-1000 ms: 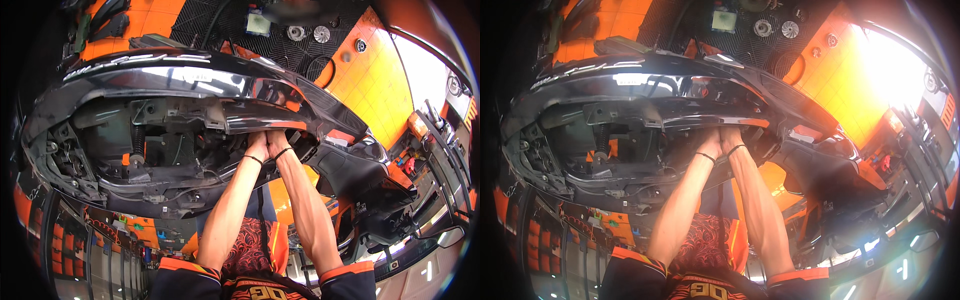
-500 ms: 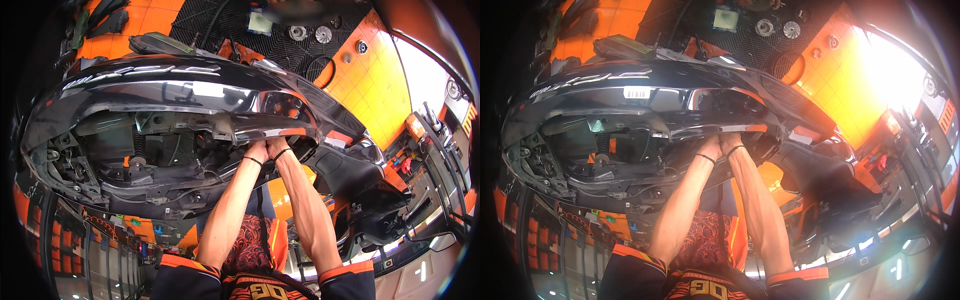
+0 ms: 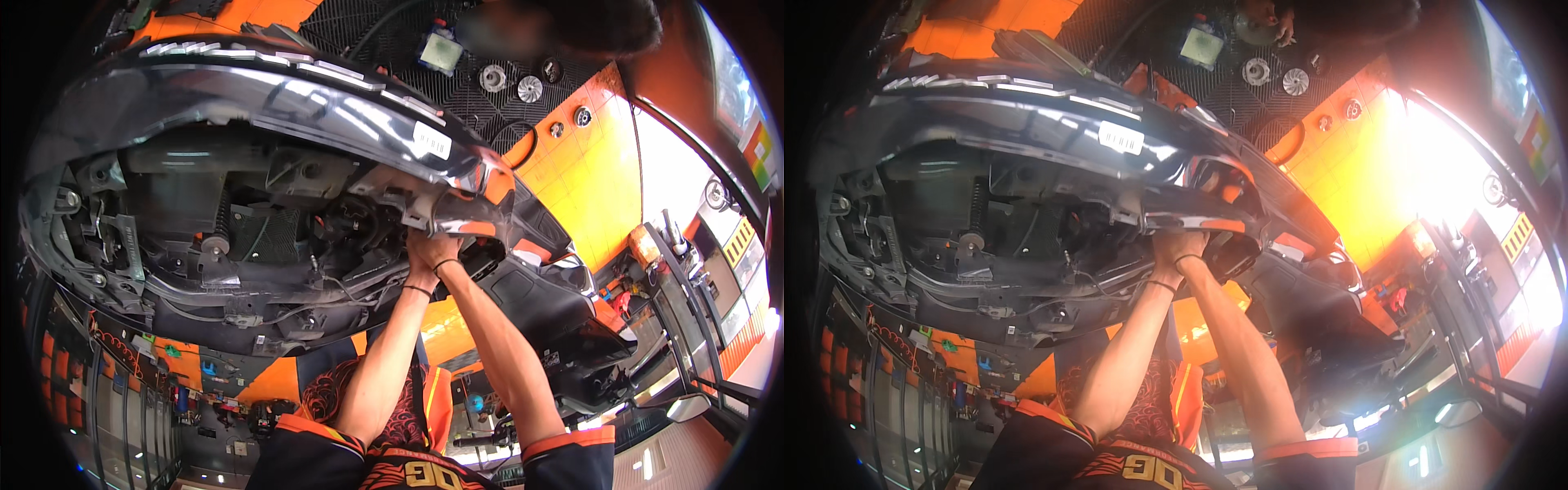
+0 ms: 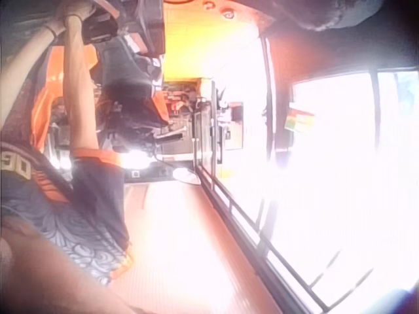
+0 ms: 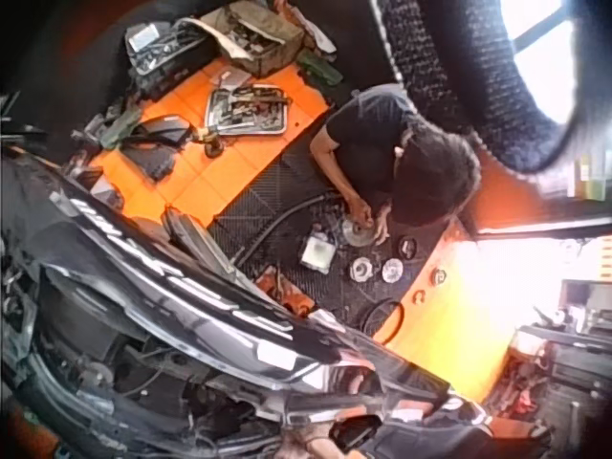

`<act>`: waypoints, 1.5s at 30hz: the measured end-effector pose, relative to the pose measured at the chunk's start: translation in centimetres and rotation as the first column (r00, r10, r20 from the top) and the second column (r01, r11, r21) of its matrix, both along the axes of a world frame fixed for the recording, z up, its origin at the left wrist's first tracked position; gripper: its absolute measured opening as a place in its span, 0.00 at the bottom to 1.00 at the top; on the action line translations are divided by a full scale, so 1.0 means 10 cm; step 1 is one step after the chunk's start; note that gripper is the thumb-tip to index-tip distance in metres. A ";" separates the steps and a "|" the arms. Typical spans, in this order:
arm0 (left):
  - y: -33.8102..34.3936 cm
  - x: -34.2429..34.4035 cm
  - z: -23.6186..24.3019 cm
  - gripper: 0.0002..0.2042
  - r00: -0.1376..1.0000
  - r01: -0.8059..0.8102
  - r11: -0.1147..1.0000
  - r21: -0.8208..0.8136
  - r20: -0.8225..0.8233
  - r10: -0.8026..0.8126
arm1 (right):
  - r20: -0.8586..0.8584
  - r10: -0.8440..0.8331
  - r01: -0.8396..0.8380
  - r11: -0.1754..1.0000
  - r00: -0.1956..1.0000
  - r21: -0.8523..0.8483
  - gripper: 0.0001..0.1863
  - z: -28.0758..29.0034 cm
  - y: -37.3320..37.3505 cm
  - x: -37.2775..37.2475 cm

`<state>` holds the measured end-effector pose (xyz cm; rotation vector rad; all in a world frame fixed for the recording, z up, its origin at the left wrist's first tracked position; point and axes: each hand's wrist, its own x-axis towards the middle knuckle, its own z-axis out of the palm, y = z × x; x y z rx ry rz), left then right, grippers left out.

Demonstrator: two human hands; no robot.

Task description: The person removes the scooter seat, then uses a screwdriver and wrench to loosen and remove bolts from the scooter's frame. They manipulate internal components and wiring under the seat area, working on the scooter's mechanical assembly.

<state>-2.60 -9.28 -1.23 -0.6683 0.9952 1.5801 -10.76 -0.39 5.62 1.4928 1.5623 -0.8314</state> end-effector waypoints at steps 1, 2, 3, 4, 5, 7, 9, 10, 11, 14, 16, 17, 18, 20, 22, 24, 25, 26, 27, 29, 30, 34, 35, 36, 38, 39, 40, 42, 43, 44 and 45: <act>-0.07 0.13 -0.08 0.25 0.699 0.423 0.790 -0.443 -0.395 -0.596 | -0.006 0.120 -0.120 0.993 0.993 -0.003 0.24 0.06 0.00 -0.03; -0.23 0.34 -0.15 0.24 0.684 0.424 0.760 -0.492 -0.376 -0.625 | -0.019 0.229 -0.230 0.973 0.973 -0.014 0.25 0.10 0.00 -0.01; -0.36 0.48 -0.21 0.22 0.667 0.418 0.730 -0.541 -0.363 -0.651 | -0.044 0.329 -0.330 0.944 0.943 -0.025 0.25 0.10 -0.01 0.04; -0.32 0.34 -0.24 0.21 0.646 0.399 0.712 -0.578 -0.374 -0.665 | -0.115 0.439 -0.437 0.898 0.891 0.043 0.30 -0.10 -0.05 0.28; -0.33 0.21 -0.29 0.20 0.634 0.370 0.689 -0.624 -0.372 -0.678 | -0.123 0.552 -0.551 0.833 0.824 0.046 0.23 -0.02 0.00 0.19; -0.27 -0.37 0.04 0.18 0.509 0.407 0.632 -0.660 -0.411 -0.757 | -0.119 0.727 -0.700 0.685 0.676 0.203 0.15 -0.17 -0.05 0.50; -0.26 -0.76 0.13 0.17 0.188 0.433 0.566 -0.701 -0.544 -0.818 | -0.102 0.794 -0.738 0.597 0.599 0.314 0.11 -0.23 -0.09 0.62; -0.23 -0.89 0.10 0.18 -0.029 0.440 0.540 -0.717 -0.612 -0.790 | -0.084 0.825 -0.753 0.548 0.559 0.364 0.10 -0.24 -0.12 0.67; -0.22 -0.98 0.03 0.19 -0.243 0.437 0.517 -0.736 -0.650 -0.720 | -0.112 0.845 -0.787 0.528 0.522 0.319 0.10 -0.22 -0.11 0.65; -0.09 -1.20 -0.19 0.21 -0.594 0.532 0.243 -0.811 -0.562 -0.576 | -0.168 0.892 -0.858 0.450 0.420 0.248 0.09 -0.17 -0.02 0.59; -0.12 -1.25 -0.42 0.22 -0.758 0.454 0.328 -0.828 -0.553 -0.347 | -0.146 0.858 -0.795 0.512 0.493 0.325 0.09 -0.21 -0.06 0.48; -0.08 -1.27 -0.41 0.22 -0.749 0.474 0.341 -0.812 -0.575 -0.328 | -0.145 0.832 -0.757 0.548 0.535 0.355 0.09 -0.25 -0.10 0.47; -0.02 -1.26 -0.40 0.23 -0.740 0.494 0.352 -0.795 -0.597 -0.311 | -0.112 0.820 -0.754 0.562 0.561 0.341 0.09 -0.29 -0.10 0.48; -0.06 -1.27 -0.47 0.23 -0.766 0.496 0.316 -0.809 -0.579 -0.279 | -0.119 0.781 -0.704 0.609 0.614 0.364 0.08 -0.30 -0.19 0.45; -0.11 -1.26 -0.57 0.23 -0.808 0.429 0.381 -0.819 -0.537 -0.245 | -0.260 0.706 -0.584 0.697 0.659 0.416 0.07 -0.22 -0.20 0.43; -0.18 -1.27 -0.68 0.21 -0.634 0.533 0.516 -0.671 -0.720 -0.282 | -0.384 0.620 -0.405 0.761 0.684 0.507 0.09 -0.06 -0.19 0.36; -0.21 -1.23 -0.69 0.21 -0.619 0.516 0.515 -0.685 -0.714 -0.328 | -0.466 0.571 -0.242 0.769 0.676 0.591 0.12 0.02 -0.22 0.37; -0.23 -1.21 -0.67 0.20 -0.604 0.500 0.511 -0.699 -0.704 -0.372 | -0.575 0.443 -0.089 0.838 0.687 0.539 0.17 0.16 -0.20 0.35; -0.24 -1.19 -0.65 0.20 -0.589 0.481 0.507 -0.715 -0.692 -0.417 | -0.557 0.403 -0.050 0.839 0.727 0.541 0.17 0.26 -0.21 0.34; -0.15 -1.13 -0.54 0.17 -0.744 0.406 0.491 -0.771 -0.591 -0.312 | -0.512 0.307 0.034 0.832 0.802 0.553 0.18 0.41 -0.23 0.38; -0.16 -1.12 -0.54 0.16 -0.764 0.386 0.490 -0.782 -0.569 -0.305 | -0.466 0.250 0.058 0.832 0.849 0.552 0.18 0.38 -0.28 0.42; -0.20 -1.05 -0.53 0.15 -0.789 0.286 0.591 -0.754 -0.535 -0.302 | -0.402 0.043 0.170 0.861 0.915 0.480 0.20 0.30 -0.26 0.59; -0.16 -1.04 -0.48 0.15 -0.814 0.247 0.596 -0.764 -0.497 -0.300 | -0.454 -0.032 0.229 0.894 0.890 0.386 0.20 0.27 -0.26 0.62; -0.12 -1.00 -0.42 0.15 -0.709 0.314 0.585 -0.748 -0.594 -0.379 | -0.502 -0.108 0.282 0.915 0.858 0.287 0.20 0.22 -0.26 0.62; -0.10 -0.94 -0.32 0.15 -0.777 0.306 0.449 -0.840 -0.493 -0.392 | -0.551 -0.195 0.368 0.903 0.812 0.223 0.15 0.21 -0.27 0.58; -0.11 -0.92 -0.26 0.14 -0.809 0.291 0.377 -0.879 -0.436 -0.394 | -0.478 -0.190 0.352 0.894 0.858 0.277 0.13 0.22 -0.28 0.48; -0.13 -0.93 -0.18 0.14 -0.841 0.254 0.308 -0.917 -0.366 -0.398 | -0.474 0.003 0.229 0.873 0.881 0.431 0.14 0.22 -0.34 0.44; -0.11 -0.95 -0.10 0.14 -0.894 0.183 0.176 -0.967 -0.238 -0.379 | -0.361 0.236 0.011 0.824 0.902 0.566 0.18 0.14 -0.41 0.41; -0.14 -1.02 -0.09 0.14 -0.907 0.164 0.135 -0.977 -0.203 -0.368 | -0.333 0.224 0.024 0.799 0.916 0.601 0.17 0.24 -0.43 0.39; -0.14 -1.07 -0.11 0.14 -0.915 0.161 0.119 -0.980 -0.194 -0.354 | -0.342 0.170 0.071 0.804 0.924 0.591 0.17 0.30 -0.43 0.39; -0.11 -1.13 -0.14 0.14 -0.921 0.174 0.121 -0.977 -0.205 -0.332 | -0.349 0.116 0.117 0.806 0.930 0.580 0.17 0.33 -0.41 0.40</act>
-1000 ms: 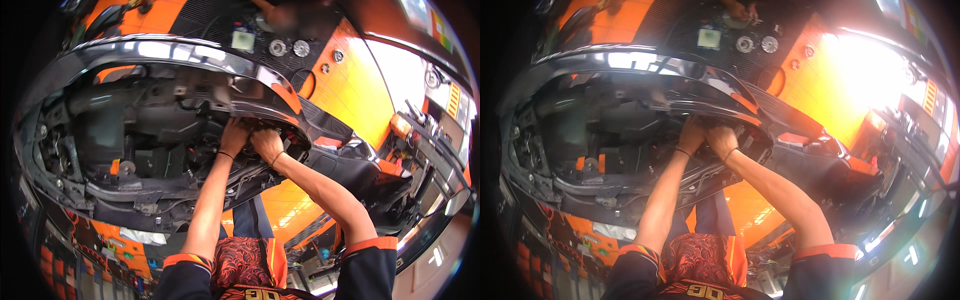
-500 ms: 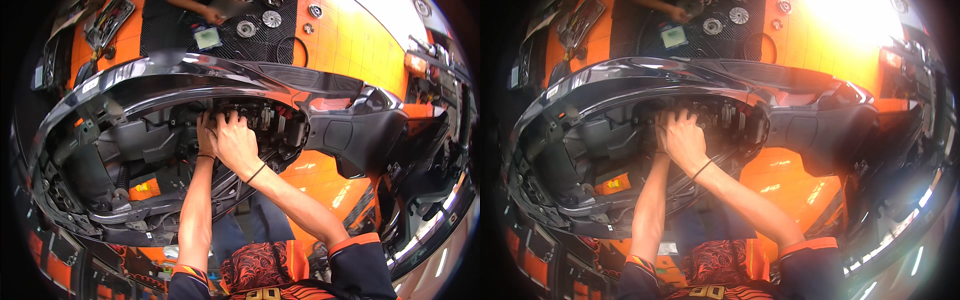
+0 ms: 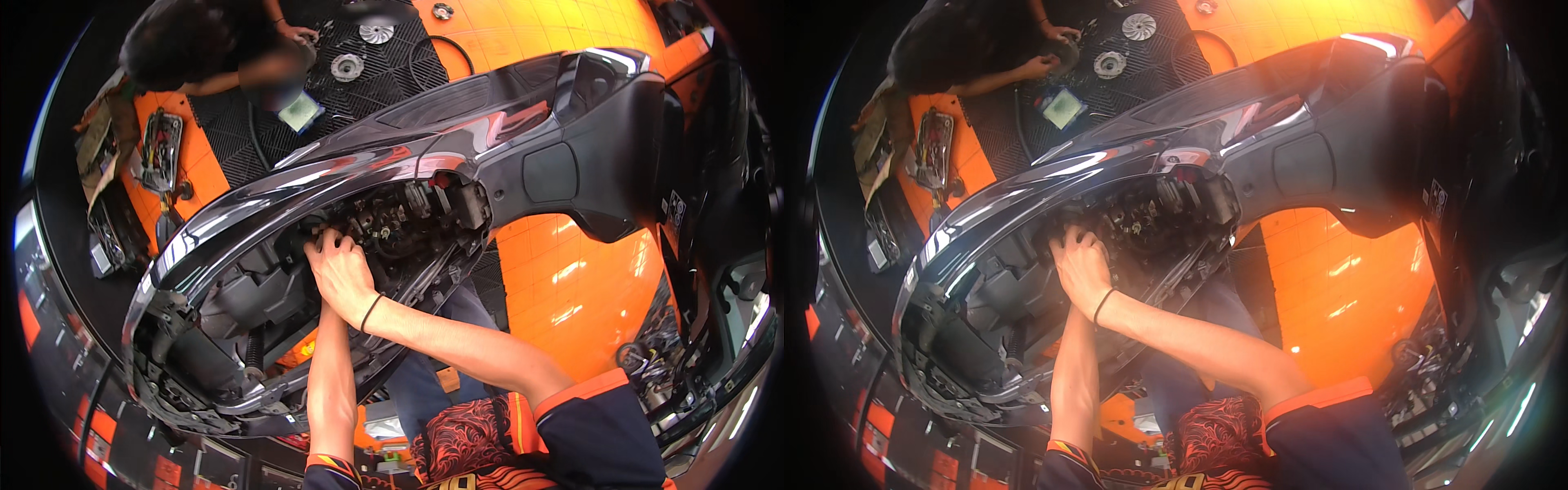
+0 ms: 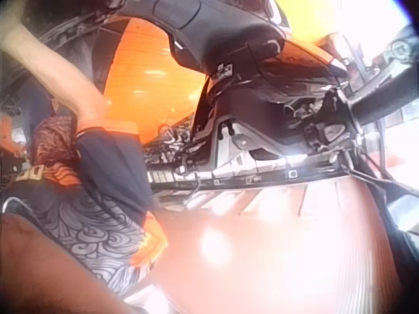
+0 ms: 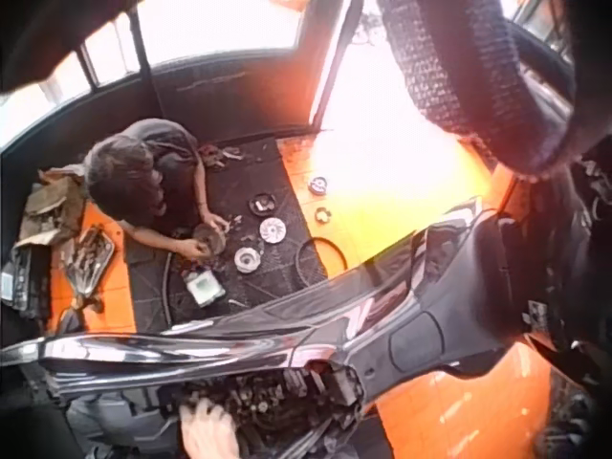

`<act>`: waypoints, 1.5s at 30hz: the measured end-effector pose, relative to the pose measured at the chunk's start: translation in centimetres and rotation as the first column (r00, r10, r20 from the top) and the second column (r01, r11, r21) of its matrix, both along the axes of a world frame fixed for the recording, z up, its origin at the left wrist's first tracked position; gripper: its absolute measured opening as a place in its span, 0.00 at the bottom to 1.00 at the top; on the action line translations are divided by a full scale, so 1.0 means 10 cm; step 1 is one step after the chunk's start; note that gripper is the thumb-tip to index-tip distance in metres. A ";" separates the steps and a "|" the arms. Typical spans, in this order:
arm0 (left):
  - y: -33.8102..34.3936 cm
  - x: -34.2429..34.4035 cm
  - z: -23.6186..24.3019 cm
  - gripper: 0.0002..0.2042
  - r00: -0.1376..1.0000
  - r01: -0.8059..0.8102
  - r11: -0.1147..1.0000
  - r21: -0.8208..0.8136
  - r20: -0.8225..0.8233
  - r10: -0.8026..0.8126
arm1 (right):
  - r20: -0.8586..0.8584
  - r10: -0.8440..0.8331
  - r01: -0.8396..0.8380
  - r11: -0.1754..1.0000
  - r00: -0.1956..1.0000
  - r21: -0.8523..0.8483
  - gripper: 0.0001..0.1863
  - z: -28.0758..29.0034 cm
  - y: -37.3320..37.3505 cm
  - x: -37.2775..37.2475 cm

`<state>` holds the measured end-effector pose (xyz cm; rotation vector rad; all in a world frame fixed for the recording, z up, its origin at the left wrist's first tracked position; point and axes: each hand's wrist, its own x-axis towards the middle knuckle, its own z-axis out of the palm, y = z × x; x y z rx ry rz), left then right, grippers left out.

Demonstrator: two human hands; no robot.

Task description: The person removes the scooter seat, then uses a screwdriver and wrench to loosen and remove bolts from the scooter's frame. They manipulate internal components and wiring under the seat area, working on the scooter's mechanical assembly.

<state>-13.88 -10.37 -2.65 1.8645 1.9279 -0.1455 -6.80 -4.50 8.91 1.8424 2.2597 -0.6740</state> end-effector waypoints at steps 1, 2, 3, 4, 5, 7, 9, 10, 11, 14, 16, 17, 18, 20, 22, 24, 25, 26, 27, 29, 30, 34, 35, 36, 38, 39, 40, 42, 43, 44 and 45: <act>0.01 -0.06 -0.02 0.14 1.000 0.020 1.000 0.012 0.018 -0.020 | -0.022 -0.035 0.034 0.999 0.999 -0.040 0.16 -0.03 0.00 0.00; 0.03 -0.10 -0.05 0.15 0.998 0.040 0.999 0.020 0.037 -0.040 | -0.036 -0.074 0.070 0.994 0.997 -0.085 0.16 -0.08 -0.01 0.01; 0.06 -0.14 -0.08 0.15 0.997 0.060 0.998 0.027 0.057 -0.061 | -0.049 -0.112 0.105 0.986 0.993 -0.129 0.15 -0.13 -0.03 0.02; 0.11 -0.20 -0.11 0.15 0.995 0.075 0.997 0.035 0.071 -0.077 | -0.072 0.001 -0.007 0.997 0.997 -0.083 0.14 -0.13 -0.02 0.08; 0.13 -0.23 -0.14 0.15 0.992 0.090 0.995 0.035 0.083 -0.093 | -0.089 0.115 -0.118 0.992 0.989 -0.032 0.14 -0.13 -0.02 0.15; 0.13 -0.28 -0.14 0.16 0.988 0.118 0.993 0.023 0.095 -0.120 | -0.120 0.255 -0.258 0.966 0.960 -0.013 0.11 -0.12 0.00 0.21; 0.13 -0.31 -0.15 0.16 0.984 0.141 0.990 0.020 0.108 -0.142 | -0.161 0.156 -0.157 0.988 0.975 0.005 0.12 -0.09 0.02 0.24; 0.12 -0.33 -0.16 0.16 0.983 0.146 0.989 0.017 0.107 -0.147 | -0.184 0.111 -0.110 0.994 0.977 0.017 0.12 -0.11 0.02 0.23; 0.12 -0.32 -0.16 0.16 0.982 0.157 0.988 0.015 0.109 -0.157 | -0.188 -0.006 0.012 0.999 0.982 0.034 0.11 -0.17 0.00 0.19; 0.12 -0.36 -0.17 0.17 0.977 0.166 0.986 0.019 0.128 -0.168 | -0.286 0.040 -0.040 0.999 0.957 0.006 0.12 -0.21 0.03 0.22; 0.12 -0.40 -0.19 0.17 0.975 0.171 0.985 0.023 0.140 -0.172 | -0.279 0.147 -0.125 0.988 0.949 0.093 0.10 -0.21 0.03 0.30; 0.11 -0.42 -0.19 0.18 0.973 0.175 0.984 0.021 0.149 -0.176 | -0.249 0.139 -0.114 0.987 0.958 0.114 0.10 -0.20 0.01 0.31; 0.12 -0.43 -0.21 0.18 0.971 0.179 0.984 0.023 0.157 -0.181 | -0.219 0.132 -0.104 0.985 0.967 0.136 0.09 -0.19 -0.02 0.30; 0.11 -0.44 -0.22 0.18 0.966 0.183 0.983 0.025 0.181 -0.185 | -0.195 0.034 -0.029 0.999 0.980 0.029 0.08 -0.18 -0.07 0.22; 0.09 -0.46 -0.27 0.19 0.959 0.189 0.981 0.035 0.209 -0.192 | -0.245 0.042 -0.050 0.998 0.969 -0.027 0.08 -0.24 -0.08 0.21; -0.04 -0.62 -0.25 0.19 0.961 0.167 0.985 0.034 0.216 -0.170 | -0.387 0.144 -0.075 0.980 0.911 0.187 0.10 -0.28 -0.08 0.21; -0.08 -0.68 -0.26 0.20 0.959 0.162 0.986 0.034 0.228 -0.165 | -0.365 0.140 -0.099 0.987 0.920 0.130 0.10 -0.26 -0.07 0.21; -0.12 -0.70 -0.28 0.20 0.957 0.157 0.987 0.027 0.244 -0.159 | -0.338 0.134 -0.119 0.991 0.932 0.066 0.10 -0.19 -0.10 0.23; 0.02 -0.53 -0.45 0.20 0.931 0.198 0.979 0.041 0.306 -0.201 | -0.261 0.063 -0.054 0.998 0.963 0.041 0.11 -0.21 -0.07 0.33; -0.07 -0.53 -0.53 0.21 0.922 0.188 0.980 0.066 0.333 -0.199 | -0.317 0.101 -0.078 0.993 0.943 0.084 0.12 -0.23 -0.14 0.36; -0.12 -0.56 -0.54 0.21 0.920 0.183 0.980 0.078 0.337 -0.199 | -0.343 0.130 -0.100 0.989 0.930 0.104 0.13 -0.25 -0.17 0.39; 0.13 -0.40 -0.45 0.21 0.920 0.298 0.953 0.052 0.250 -0.301 | -0.502 -0.014 -0.017 0.998 0.865 -0.057 0.14 -0.09 -0.17 0.89; 0.27 -0.24 -0.37 0.16 0.937 0.258 0.966 0.031 0.233 -0.258 | -0.548 -0.131 0.081 0.990 0.826 -0.115 0.13 -0.06 -0.20 1.09; 0.31 -0.19 -0.35 0.14 0.954 0.253 0.967 0.025 0.163 -0.254 | -0.598 -0.233 0.158 0.972 0.766 -0.177 0.12 -0.03 -0.25 1.25; 0.33 -0.15 -0.36 0.12 0.930 0.362 0.922 0.135 0.017 -0.368 | -0.617 -0.276 0.195 0.961 0.737 -0.197 0.12 -0.09 -0.36 1.59; 0.33 -0.12 -0.35 0.12 0.926 0.375 0.917 0.137 -0.020 -0.376 | -0.603 -0.287 0.192 0.957 0.745 -0.218 0.11 -0.12 -0.42 1.73; 0.37 -0.05 -0.34 0.12 0.919 0.393 0.909 0.141 -0.051 -0.390 | -0.614 -0.286 0.206 0.958 0.736 -0.199 0.11 -0.15 -0.46 1.89; 0.41 0.02 -0.33 0.11 0.923 0.382 0.908 0.174 -0.111 -0.367 | -0.739 -0.249 0.244 0.963 0.625 -0.118 0.11 -0.13 -0.43 2.15; 0.42 0.04 -0.32 0.11 0.933 0.354 0.913 0.203 -0.135 -0.332 | -0.744 -0.335 0.305 0.935 0.578 -0.184 0.11 -0.03 -0.37 2.30; 0.41 0.06 -0.31 0.11 0.942 0.326 0.917 0.230 -0.154 -0.297 | -0.740 -0.419 0.361 0.898 0.526 -0.252 0.11 0.07 -0.30 2.46; 0.40 0.08 -0.28 0.11 0.949 0.294 0.925 0.240 -0.186 -0.254 | -0.732 -0.657 0.480 0.707 0.178 -0.518 0.13 0.15 -0.25 2.63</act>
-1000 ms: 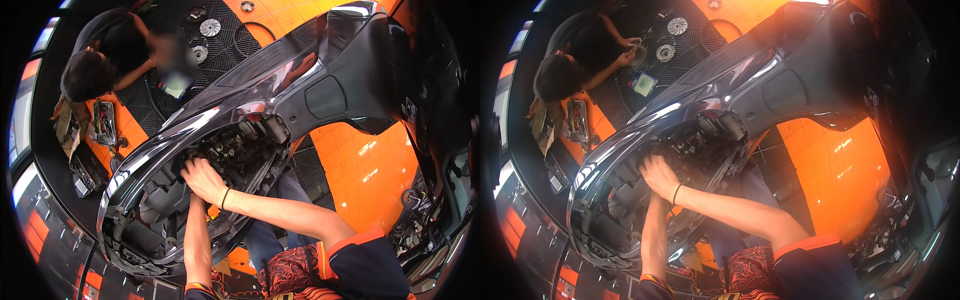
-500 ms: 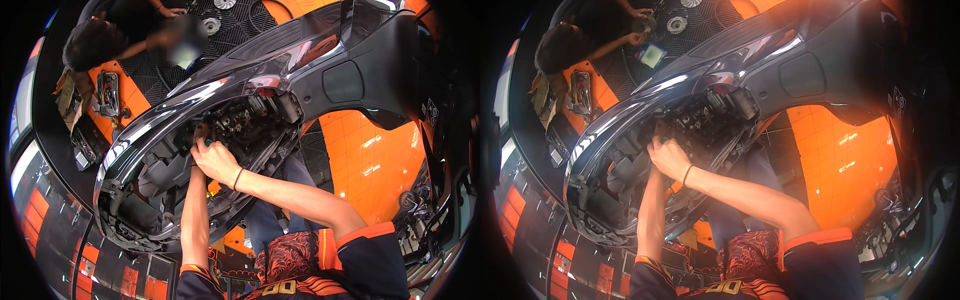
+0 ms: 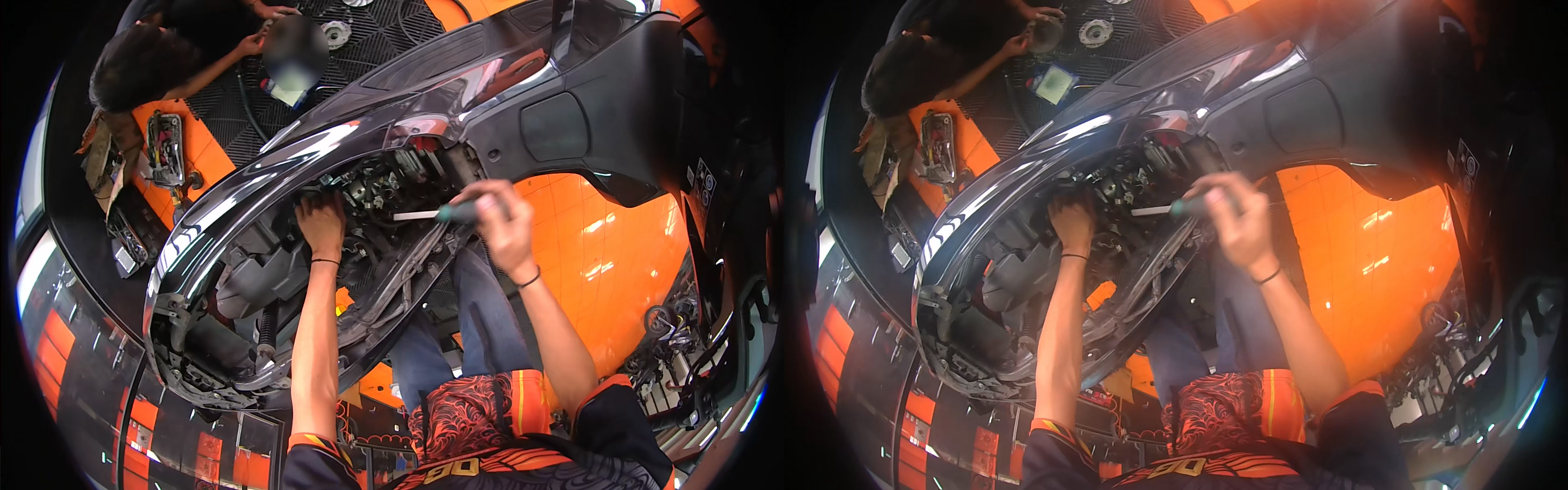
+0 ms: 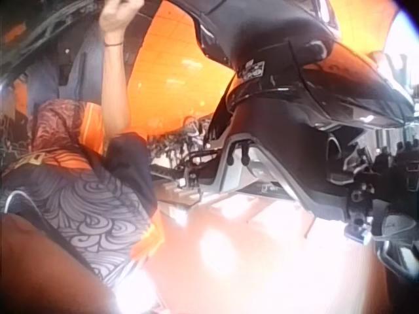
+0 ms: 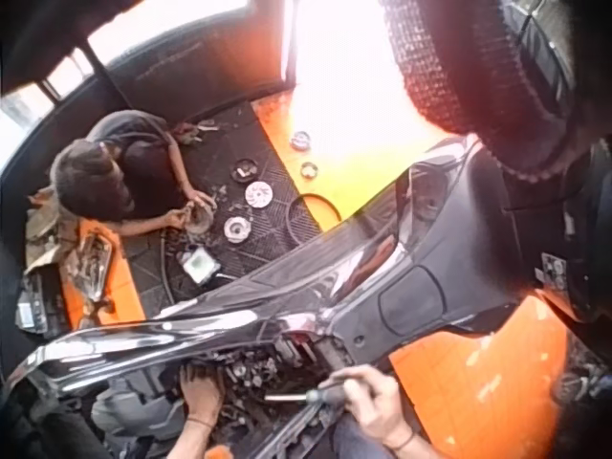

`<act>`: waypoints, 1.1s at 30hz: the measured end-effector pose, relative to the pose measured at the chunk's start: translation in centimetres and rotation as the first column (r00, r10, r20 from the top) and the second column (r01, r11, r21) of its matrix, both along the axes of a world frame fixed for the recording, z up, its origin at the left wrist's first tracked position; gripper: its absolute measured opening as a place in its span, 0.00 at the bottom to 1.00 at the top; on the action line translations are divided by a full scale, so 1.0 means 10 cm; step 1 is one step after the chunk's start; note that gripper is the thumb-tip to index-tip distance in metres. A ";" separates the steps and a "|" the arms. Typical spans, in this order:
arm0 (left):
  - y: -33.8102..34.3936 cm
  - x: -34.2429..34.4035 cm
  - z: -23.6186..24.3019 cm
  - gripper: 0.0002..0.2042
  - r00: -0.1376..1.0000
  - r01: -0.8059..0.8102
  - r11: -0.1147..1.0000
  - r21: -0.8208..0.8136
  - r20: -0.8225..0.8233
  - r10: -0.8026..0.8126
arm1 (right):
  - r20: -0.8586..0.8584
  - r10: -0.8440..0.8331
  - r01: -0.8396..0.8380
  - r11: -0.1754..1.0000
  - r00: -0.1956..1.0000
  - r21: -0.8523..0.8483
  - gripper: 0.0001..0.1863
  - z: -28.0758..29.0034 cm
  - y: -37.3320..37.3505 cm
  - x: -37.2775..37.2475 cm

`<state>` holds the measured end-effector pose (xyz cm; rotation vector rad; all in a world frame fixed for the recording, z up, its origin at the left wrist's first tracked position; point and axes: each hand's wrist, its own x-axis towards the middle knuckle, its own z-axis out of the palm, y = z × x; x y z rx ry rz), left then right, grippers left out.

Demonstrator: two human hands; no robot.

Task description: The person removes the scooter seat, then uses a screwdriver and wrench to loosen and remove bolts from the scooter's frame. They manipulate internal components and wiring under the seat area, working on the scooter's mechanical assembly.

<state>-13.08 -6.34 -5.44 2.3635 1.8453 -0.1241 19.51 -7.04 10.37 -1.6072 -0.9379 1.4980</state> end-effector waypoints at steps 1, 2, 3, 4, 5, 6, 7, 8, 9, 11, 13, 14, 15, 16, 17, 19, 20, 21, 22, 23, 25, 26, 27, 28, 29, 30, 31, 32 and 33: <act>0.01 0.03 0.04 0.11 0.999 -0.042 0.999 0.022 -0.022 0.042 | -0.226 -0.292 0.245 0.945 0.929 -0.215 0.14 0.02 0.04 0.17; 0.00 0.05 0.05 0.11 0.995 -0.085 0.995 0.048 -0.046 0.087 | -0.410 -0.405 0.357 0.914 0.817 -0.192 0.16 -0.05 0.10 0.34; -0.02 0.09 0.05 0.11 0.994 -0.096 0.994 0.052 -0.052 0.099 | -0.579 -0.481 0.462 0.866 0.659 -0.193 0.18 -0.16 0.20 0.48; -0.04 0.10 0.04 0.11 0.992 -0.104 0.993 0.057 -0.061 0.108 | -0.556 -0.513 0.509 0.842 0.654 -0.178 0.19 -0.26 0.33 0.57; -0.03 0.11 0.07 0.11 0.990 -0.112 0.992 0.061 -0.075 0.117 | -0.535 -0.546 0.552 0.817 0.645 -0.167 0.20 -0.37 0.46 0.61; -0.06 0.16 0.10 0.11 0.991 -0.125 0.991 -0.049 -0.044 0.123 | -0.405 -0.483 0.504 0.862 0.776 -0.062 0.21 -0.44 0.56 0.66; -0.08 0.17 0.11 0.11 0.992 -0.118 0.993 -0.022 -0.046 0.117 | -0.270 -0.408 0.431 0.902 0.872 0.029 0.21 -0.53 0.68 0.66; -0.08 0.18 0.07 0.11 0.994 -0.100 0.995 0.003 -0.041 0.100 | -0.004 -0.328 0.324 0.934 0.945 0.153 0.22 -0.69 0.74 0.64; -0.08 0.19 0.03 0.11 0.996 -0.081 0.996 0.028 -0.038 0.082 | 0.270 -0.249 0.186 0.953 0.930 0.240 0.23 -0.85 0.79 0.61; -0.10 0.19 -0.04 0.10 0.992 -0.113 0.994 0.005 -0.051 0.113 | 0.742 -0.124 -0.144 0.948 0.658 0.285 0.26 -1.09 0.85 0.53; -0.11 0.24 -0.06 0.11 0.973 -0.213 0.971 -0.105 -0.116 0.201 | 0.887 -0.121 -0.321 0.903 0.446 0.285 0.24 -1.24 0.83 0.49; -0.10 0.26 -0.08 0.12 0.937 -0.338 0.931 -0.139 -0.147 0.318 | 0.893 -0.194 -0.310 0.890 0.406 0.334 0.23 -1.30 0.84 0.42; -0.08 0.29 -0.10 0.13 0.886 -0.456 0.874 -0.168 -0.180 0.427 | 0.889 -0.221 -0.264 0.901 0.400 0.343 0.23 -1.34 0.86 0.38; -0.10 0.32 -0.11 0.14 0.820 -0.568 0.799 -0.199 -0.217 0.529 | 0.885 -0.223 -0.262 0.901 0.408 0.347 0.23 -1.33 0.87 0.37; -0.13 0.33 -0.11 0.15 0.805 -0.587 0.803 -0.106 -0.177 0.566 | 0.882 -0.224 -0.260 0.899 0.415 0.351 0.22 -1.31 0.89 0.35; -0.17 0.37 -0.05 0.17 0.775 -0.621 0.779 0.084 -0.080 0.627 | 0.879 -0.226 -0.248 0.903 0.420 0.351 0.22 -1.32 0.87 0.34; -0.18 0.40 0.00 0.17 0.783 -0.618 0.785 0.036 -0.053 0.619 | 0.883 -0.219 -0.247 0.907 0.415 0.341 0.23 -1.32 0.86 0.36; -0.18 0.44 0.04 0.17 0.828 -0.557 0.830 0.029 -0.052 0.558 | 0.887 -0.212 -0.246 0.911 0.410 0.332 0.23 -1.33 0.85 0.40; -0.21 0.41 0.06 0.17 0.867 -0.495 0.869 0.029 -0.059 0.496 | 0.892 -0.196 -0.243 0.918 0.408 0.313 0.23 -1.31 0.85 0.38; -0.21 0.39 0.07 0.17 0.900 -0.430 0.903 0.027 -0.066 0.430 | 0.891 -0.194 -0.243 0.919 0.410 0.312 0.23 -1.31 0.85 0.37; -0.22 0.31 0.01 0.16 0.935 -0.355 0.935 0.027 0.002 0.355 | 0.891 -0.192 -0.240 0.920 0.411 0.309 0.23 -1.29 0.86 0.36; -0.22 0.27 -0.02 0.15 0.949 -0.315 0.949 0.028 0.038 0.314 | 0.890 -0.198 -0.242 0.917 0.411 0.316 0.23 -1.29 0.87 0.35; -0.22 0.21 -0.04 0.15 0.950 -0.313 0.950 -0.014 0.007 0.313 | 0.886 -0.207 -0.242 0.914 0.414 0.327 0.23 -1.29 0.88 0.33; -0.21 0.22 0.00 0.14 0.951 -0.310 0.949 -0.066 -0.024 0.309 | 0.886 -0.211 -0.240 0.913 0.412 0.329 0.23 -1.30 0.87 0.34; -0.20 0.24 0.03 0.13 0.952 -0.306 0.945 -0.118 -0.054 0.302 | 0.886 -0.214 -0.238 0.913 0.411 0.331 0.23 -1.30 0.86 0.34; -0.17 0.27 0.04 0.13 0.951 -0.308 0.942 -0.131 -0.066 0.302 | 0.890 -0.210 -0.238 0.915 0.405 0.325 0.24 -1.31 0.86 0.37; -0.14 0.26 0.04 0.13 0.949 -0.313 0.939 -0.141 -0.081 0.304 | 0.888 -0.210 -0.241 0.914 0.408 0.327 0.24 -1.31 0.86 0.37; -0.12 0.26 0.04 0.13 0.947 -0.318 0.936 -0.150 -0.097 0.306 | 0.887 -0.211 -0.243 0.912 0.411 0.329 0.24 -1.30 0.87 0.37; -0.12 0.27 0.03 0.13 0.944 -0.328 0.939 -0.101 -0.081 0.320 | 0.885 -0.211 -0.244 0.911 0.414 0.332 0.24 -1.30 0.86 0.36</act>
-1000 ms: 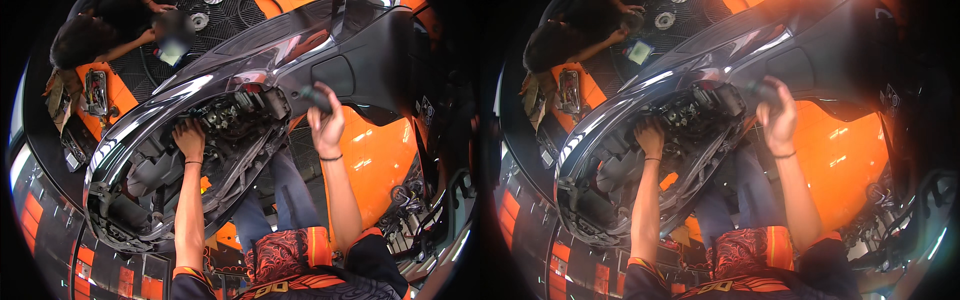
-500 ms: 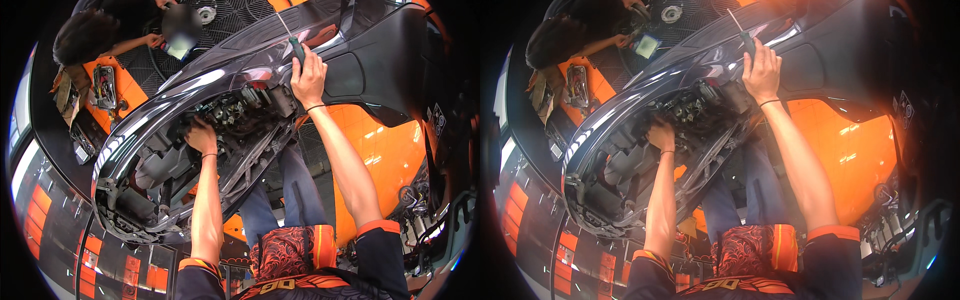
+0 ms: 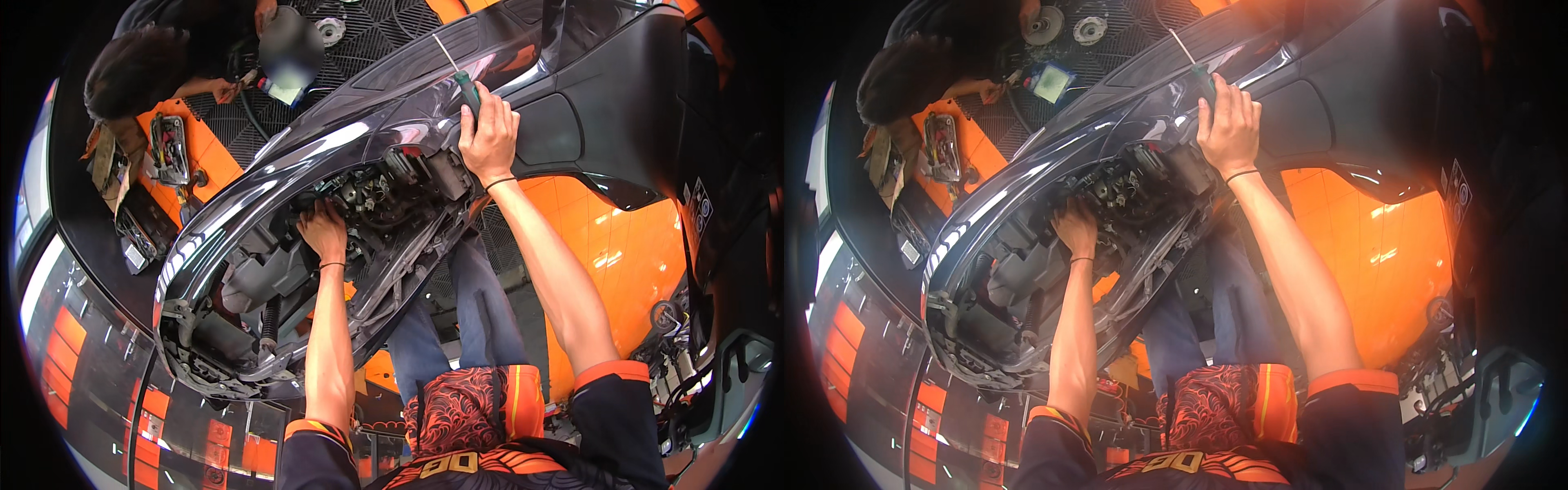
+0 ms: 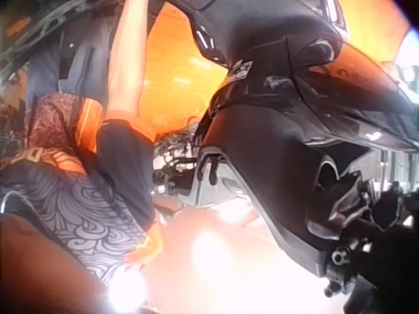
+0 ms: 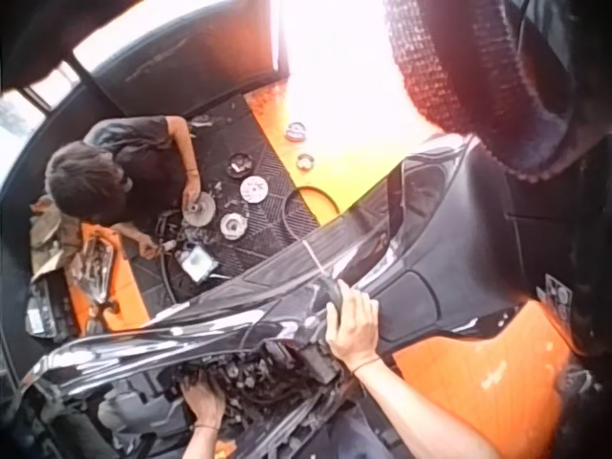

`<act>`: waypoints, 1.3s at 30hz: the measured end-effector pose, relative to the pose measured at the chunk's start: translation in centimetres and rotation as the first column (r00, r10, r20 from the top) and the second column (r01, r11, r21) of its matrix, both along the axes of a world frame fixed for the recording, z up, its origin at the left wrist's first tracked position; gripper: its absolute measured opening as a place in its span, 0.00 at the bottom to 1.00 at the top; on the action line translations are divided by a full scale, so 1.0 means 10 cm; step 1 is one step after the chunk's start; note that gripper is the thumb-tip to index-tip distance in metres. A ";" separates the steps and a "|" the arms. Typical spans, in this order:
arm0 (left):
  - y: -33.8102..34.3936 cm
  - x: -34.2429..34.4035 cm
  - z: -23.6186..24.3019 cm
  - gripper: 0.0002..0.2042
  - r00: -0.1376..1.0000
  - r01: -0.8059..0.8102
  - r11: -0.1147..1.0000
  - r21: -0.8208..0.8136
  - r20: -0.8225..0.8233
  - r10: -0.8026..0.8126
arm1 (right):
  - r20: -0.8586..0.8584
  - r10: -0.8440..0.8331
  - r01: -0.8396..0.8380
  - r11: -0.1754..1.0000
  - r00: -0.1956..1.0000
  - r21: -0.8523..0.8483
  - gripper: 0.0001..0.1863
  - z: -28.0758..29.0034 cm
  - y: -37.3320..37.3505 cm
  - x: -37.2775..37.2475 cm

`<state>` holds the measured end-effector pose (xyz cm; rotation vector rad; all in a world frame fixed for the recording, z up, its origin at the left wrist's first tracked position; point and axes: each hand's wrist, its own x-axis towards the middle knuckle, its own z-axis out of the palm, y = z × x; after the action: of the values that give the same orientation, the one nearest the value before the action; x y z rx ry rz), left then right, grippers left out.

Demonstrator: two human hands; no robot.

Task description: The person removes the scooter seat, then uses a screwdriver and wrench to loosen and remove bolts from the scooter's frame. They manipulate internal components and wiring under the seat area, working on the scooter's mechanical assembly.

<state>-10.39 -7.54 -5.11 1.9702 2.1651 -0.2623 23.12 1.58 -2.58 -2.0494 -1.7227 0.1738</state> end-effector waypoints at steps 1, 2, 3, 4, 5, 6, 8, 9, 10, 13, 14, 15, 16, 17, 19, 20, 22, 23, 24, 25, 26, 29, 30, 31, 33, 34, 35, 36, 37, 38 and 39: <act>0.00 0.02 -0.02 0.14 1.000 -0.011 0.998 0.054 0.000 0.011 | -0.004 -0.002 0.002 1.000 1.000 -0.004 0.24 0.01 0.01 -0.01; 0.00 0.02 -0.02 0.14 1.000 -0.021 0.994 0.109 0.001 0.021 | -0.007 0.000 0.000 1.000 1.000 -0.010 0.24 0.02 0.01 -0.02; -0.01 0.04 -0.02 0.15 0.990 -0.141 0.988 0.057 0.033 0.140 | -0.011 0.002 -0.002 1.000 1.000 -0.016 0.24 0.03 0.01 -0.02; 0.03 0.12 0.03 0.15 0.965 -0.254 0.967 0.002 0.062 0.253 | -0.011 0.000 0.000 1.000 1.000 -0.021 0.24 0.03 0.01 -0.01; 0.08 0.16 0.08 0.16 0.927 -0.361 0.931 -0.056 0.084 0.365 | -0.003 -0.005 0.004 1.000 1.000 -0.022 0.24 0.02 0.01 0.00; 0.08 0.16 0.06 0.17 0.945 -0.312 0.949 -0.035 0.093 0.314 | 0.004 -0.009 0.009 1.000 1.000 -0.022 0.24 0.02 0.00 0.02; 0.01 0.09 0.03 0.20 0.970 -0.222 0.975 0.015 0.100 0.220 | 0.009 -0.008 0.008 1.000 1.000 -0.014 0.24 0.02 0.00 0.02; -0.01 0.05 0.01 0.23 0.993 -0.110 0.994 0.005 0.054 0.110 | 0.013 -0.008 0.008 1.000 1.000 -0.008 0.24 0.02 0.01 0.02; 0.00 0.04 0.02 0.22 0.995 -0.085 0.996 -0.023 0.042 0.086 | 0.020 -0.009 0.009 1.000 1.000 -0.004 0.24 0.02 0.01 0.02; 0.01 -0.01 0.00 0.20 1.000 0.007 0.999 -0.032 -0.007 -0.007 | 0.001 -0.011 0.011 1.000 1.000 -0.023 0.24 0.04 -0.01 0.01; 0.00 -0.07 -0.04 0.19 0.998 0.049 0.999 0.014 -0.037 -0.049 | -0.001 -0.008 0.008 1.000 1.000 -0.018 0.24 0.04 0.00 0.00; -0.02 -0.12 -0.08 0.19 0.994 0.093 0.994 0.059 -0.070 -0.088 | -0.004 -0.005 0.005 1.000 1.000 -0.013 0.24 0.04 0.03 -0.02; 0.00 -0.09 -0.07 0.18 0.994 0.031 0.999 -0.043 -0.102 -0.035 | -0.002 -0.003 0.003 1.000 1.000 -0.011 0.24 0.03 0.02 -0.02; 0.03 -0.06 -0.06 0.18 0.990 -0.035 0.989 -0.142 -0.140 0.015 | 0.001 -0.005 0.005 1.000 1.000 -0.017 0.24 0.03 0.01 -0.01; 0.07 0.01 -0.02 0.18 0.978 -0.170 0.967 -0.192 -0.154 0.141 | 0.010 -0.006 0.006 1.000 1.000 -0.016 0.24 0.02 0.00 0.00; 0.08 0.07 0.01 0.18 0.968 -0.237 0.960 -0.148 -0.121 0.220 | 0.012 -0.006 0.006 1.000 1.000 -0.015 0.24 0.02 0.00 0.00; 0.07 0.07 0.04 0.18 0.972 -0.233 0.968 -0.090 -0.043 0.230 | 0.025 -0.006 0.007 1.000 1.000 -0.014 0.24 0.02 0.00 0.02; 0.05 0.04 0.03 0.18 0.987 -0.162 0.984 -0.070 -0.003 0.162 | 0.029 -0.006 0.007 1.000 1.000 -0.013 0.23 0.02 0.00 0.02; 0.03 0.01 0.02 0.18 0.995 -0.089 0.995 -0.048 0.037 0.091 | 0.024 -0.002 0.003 1.000 1.000 -0.009 0.24 0.01 0.00 0.00; 0.03 0.01 0.01 0.17 0.999 -0.018 0.999 0.033 0.040 0.017 | 0.024 0.000 0.001 1.000 1.000 -0.003 0.24 0.01 0.00 0.01; 0.03 -0.01 0.01 0.17 0.999 0.027 0.999 0.045 0.038 -0.029 | 0.025 0.001 -0.001 1.000 1.000 0.003 0.24 0.01 0.01 0.02; 0.01 -0.12 -0.07 0.18 0.995 0.104 0.995 0.010 0.009 -0.104 | 0.008 0.002 -0.002 1.000 1.000 -0.020 0.24 0.04 0.01 0.00; 0.00 -0.17 -0.11 0.19 0.996 0.092 0.994 -0.051 -0.013 -0.093 | 0.004 0.001 -0.001 1.000 1.000 -0.014 0.23 0.04 0.03 -0.02; 0.01 -0.16 -0.11 0.19 0.996 0.082 0.990 -0.115 -0.032 -0.086 | 0.005 -0.002 0.002 1.000 1.000 -0.012 0.23 0.03 0.01 -0.03; 0.00 -0.09 -0.12 0.20 0.977 -0.211 0.969 -0.130 -0.027 0.210 | 0.019 -0.005 0.005 1.000 1.000 -0.005 0.23 0.01 0.01 -0.02; 0.00 -0.04 -0.09 0.21 0.936 -0.352 0.926 -0.138 -0.031 0.352 | 0.022 -0.006 0.006 1.000 1.000 -0.001 0.23 0.01 0.00 -0.01; 0.02 0.02 -0.04 0.22 0.929 -0.368 0.924 -0.103 0.012 0.371 | 0.022 -0.009 0.009 1.000 1.000 0.004 0.23 0.01 0.00 0.00; 0.02 0.11 0.01 0.22 0.920 -0.384 0.921 -0.069 0.055 0.388 | 0.022 -0.012 0.012 1.000 1.000 0.010 0.23 0.00 -0.01 0.02; 0.01 0.12 0.05 0.23 0.910 -0.403 0.915 -0.029 0.093 0.404 | 0.028 -0.013 0.013 1.000 1.000 -0.007 0.23 0.00 -0.01 0.03; -0.03 0.09 0.00 0.23 0.963 -0.264 0.957 0.123 0.089 0.254 | 0.042 -0.008 0.008 1.000 0.999 0.006 0.23 0.00 0.00 0.04; -0.05 0.06 0.00 0.21 0.978 -0.197 0.979 0.057 0.083 0.192 | 0.028 -0.003 0.003 1.000 1.000 0.006 0.23 -0.01 0.00 0.03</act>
<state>-9.82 -8.05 -5.09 1.7516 2.3214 -0.0842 23.39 1.56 -2.67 -2.0591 -1.7350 0.1387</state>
